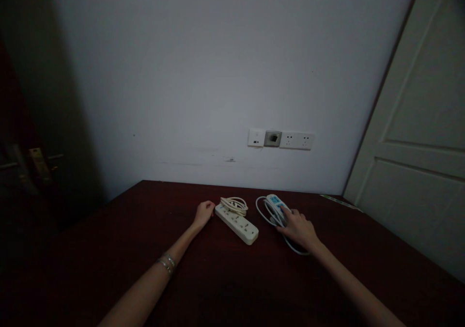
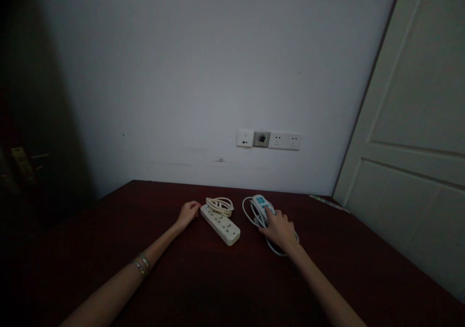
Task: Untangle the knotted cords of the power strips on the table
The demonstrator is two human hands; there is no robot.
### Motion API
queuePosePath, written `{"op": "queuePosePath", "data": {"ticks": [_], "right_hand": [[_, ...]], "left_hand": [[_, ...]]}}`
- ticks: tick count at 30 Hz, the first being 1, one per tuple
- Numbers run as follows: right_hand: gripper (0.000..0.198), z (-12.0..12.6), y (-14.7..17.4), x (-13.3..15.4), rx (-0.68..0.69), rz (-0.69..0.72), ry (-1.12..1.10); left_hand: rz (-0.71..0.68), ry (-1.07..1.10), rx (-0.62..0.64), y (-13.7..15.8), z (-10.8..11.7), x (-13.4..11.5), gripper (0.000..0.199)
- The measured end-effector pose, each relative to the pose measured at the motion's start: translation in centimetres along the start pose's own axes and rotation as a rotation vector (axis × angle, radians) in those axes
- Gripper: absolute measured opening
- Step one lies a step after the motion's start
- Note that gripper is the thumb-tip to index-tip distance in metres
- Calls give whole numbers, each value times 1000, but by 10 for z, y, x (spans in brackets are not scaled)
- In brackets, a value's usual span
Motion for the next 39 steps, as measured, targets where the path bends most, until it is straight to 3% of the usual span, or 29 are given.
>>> {"op": "queuePosePath", "data": {"ticks": [8, 17, 22, 27, 32, 39], "right_hand": [[74, -10, 10, 3, -11, 29, 18], [95, -10, 8, -5, 25, 38, -55], [62, 31, 4, 3, -35, 113, -239], [37, 59, 1, 45, -2, 252, -375], [35, 41, -8, 86, 92, 340, -339], [40, 11, -18, 106, 145, 319, -336]], "left_hand": [[5, -15, -1, 1, 0, -1, 23], [11, -3, 11, -6, -3, 7, 23], [13, 11, 14, -7, -3, 8, 23], [16, 20, 16, -6, -2, 6, 22], [13, 31, 11, -6, -3, 6, 23], [-49, 50, -119, -2, 9, -5, 30]]}}
Point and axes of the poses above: each hand's wrist, its own y-axis away from the middle knuckle, its own z-axis out of the back of the hand, x = y × z, the point moved 3 cm from there along -y, towards the middle knuckle, and after that the axes turned 12 degrees about z, right-handed, at the moved point
